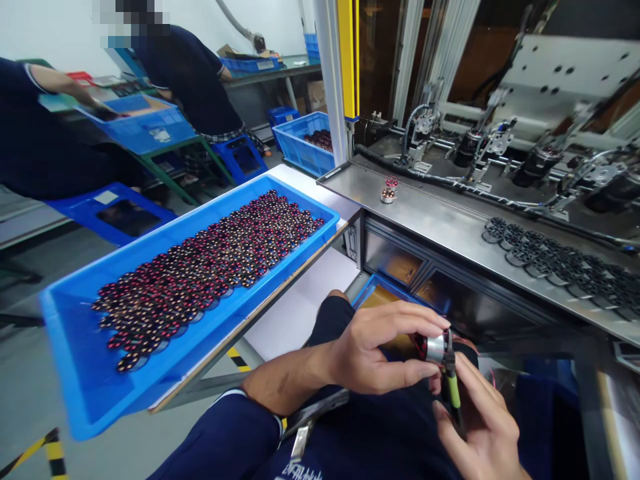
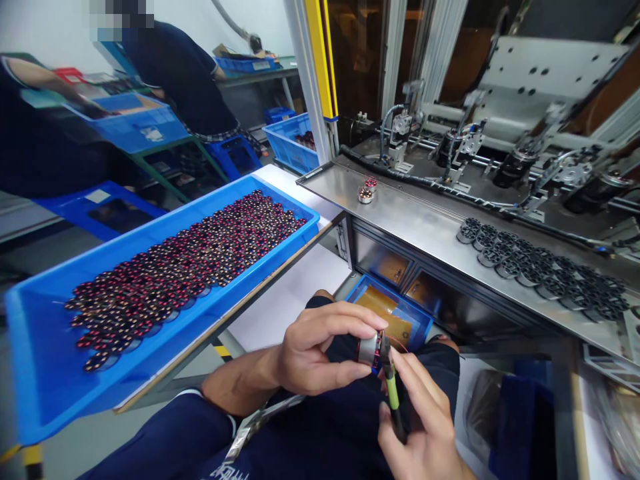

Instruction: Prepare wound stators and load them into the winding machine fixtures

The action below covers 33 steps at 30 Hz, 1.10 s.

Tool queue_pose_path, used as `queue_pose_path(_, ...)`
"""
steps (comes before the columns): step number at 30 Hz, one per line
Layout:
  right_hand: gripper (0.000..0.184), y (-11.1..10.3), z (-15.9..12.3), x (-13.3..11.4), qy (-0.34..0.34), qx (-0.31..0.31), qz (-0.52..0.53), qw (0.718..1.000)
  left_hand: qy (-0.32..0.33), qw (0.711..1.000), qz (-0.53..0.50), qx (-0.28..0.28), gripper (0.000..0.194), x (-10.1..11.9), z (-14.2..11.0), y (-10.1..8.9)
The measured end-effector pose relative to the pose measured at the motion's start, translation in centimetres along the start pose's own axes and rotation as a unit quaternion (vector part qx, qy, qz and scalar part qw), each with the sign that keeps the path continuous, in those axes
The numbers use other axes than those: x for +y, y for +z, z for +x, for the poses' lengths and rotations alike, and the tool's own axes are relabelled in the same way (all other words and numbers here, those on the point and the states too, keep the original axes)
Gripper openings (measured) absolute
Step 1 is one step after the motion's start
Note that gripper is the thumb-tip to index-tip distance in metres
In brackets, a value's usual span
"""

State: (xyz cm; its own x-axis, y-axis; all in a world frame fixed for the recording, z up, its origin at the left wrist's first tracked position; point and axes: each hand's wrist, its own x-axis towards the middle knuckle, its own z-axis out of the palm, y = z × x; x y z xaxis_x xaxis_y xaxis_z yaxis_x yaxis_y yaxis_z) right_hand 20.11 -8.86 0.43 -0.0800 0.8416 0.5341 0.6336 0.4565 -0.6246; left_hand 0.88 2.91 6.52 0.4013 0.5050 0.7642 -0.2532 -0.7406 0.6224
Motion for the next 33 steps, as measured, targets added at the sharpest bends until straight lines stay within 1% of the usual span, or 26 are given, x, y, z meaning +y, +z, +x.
queue_pose_path(3,0.067,-0.1,0.1,-0.1,-0.002,0.003,-0.001,1.000,-0.001,1.000,0.003,-0.007,0.041,0.1,0.1,0.0)
queue_pose_path(6,0.064,-0.3,0.5,-0.5,0.002,0.006,0.023,1.000,-0.003,1.000,0.001,-0.014,0.040,0.0,0.2,0.1)
queue_pose_path(10,0.059,-0.6,1.4,-1.3,0.049,0.030,0.097,0.994,-0.009,1.000,-0.011,-0.004,0.039,-0.2,0.2,0.1)
queue_pose_path(11,0.059,-0.7,1.5,-1.4,0.058,0.027,0.115,0.991,-0.010,1.000,-0.020,-0.004,0.036,-0.3,0.1,0.1)
queue_pose_path(14,0.058,-1.3,1.7,-1.4,0.083,0.000,0.142,0.986,-0.001,1.000,-0.023,-0.015,0.029,-0.5,0.1,-0.1)
queue_pose_path(15,0.058,-1.6,1.7,-1.4,0.094,-0.011,0.148,0.984,0.008,1.000,-0.008,-0.015,0.032,-0.5,0.1,-0.3)
queue_pose_path(18,0.057,-2.7,1.2,-1.6,0.123,-0.038,0.171,0.977,0.051,0.996,0.071,-0.004,0.051,-0.6,0.3,-0.7)
queue_pose_path(19,0.057,-3.0,1.0,-1.8,0.130,-0.043,0.177,0.975,0.061,0.993,0.097,-0.002,0.054,-0.6,0.4,-0.8)
queue_pose_path(21,0.057,-3.6,0.6,-2.0,0.142,-0.052,0.181,0.972,0.068,0.989,0.133,-0.007,0.050,-0.6,0.5,-0.9)
queue_pose_path(24,0.060,-4.0,0.1,-2.3,0.143,-0.066,0.183,0.970,0.065,0.987,0.146,-0.016,0.040,-0.6,0.5,-0.9)
queue_pose_path(26,0.063,-4.1,-0.1,-2.3,0.139,-0.081,0.188,0.969,0.075,0.984,0.159,-0.016,0.036,-0.7,0.3,-0.8)
queue_pose_path(30,0.063,-4.3,-0.1,-2.3,0.151,-0.124,0.195,0.961,0.112,0.974,0.199,-0.010,0.037,-1.0,-0.1,-0.7)
queue_pose_path(33,0.063,-4.5,0.1,-2.3,0.160,-0.149,0.197,0.956,0.117,0.972,0.206,-0.015,0.036,-1.3,-0.4,-0.8)
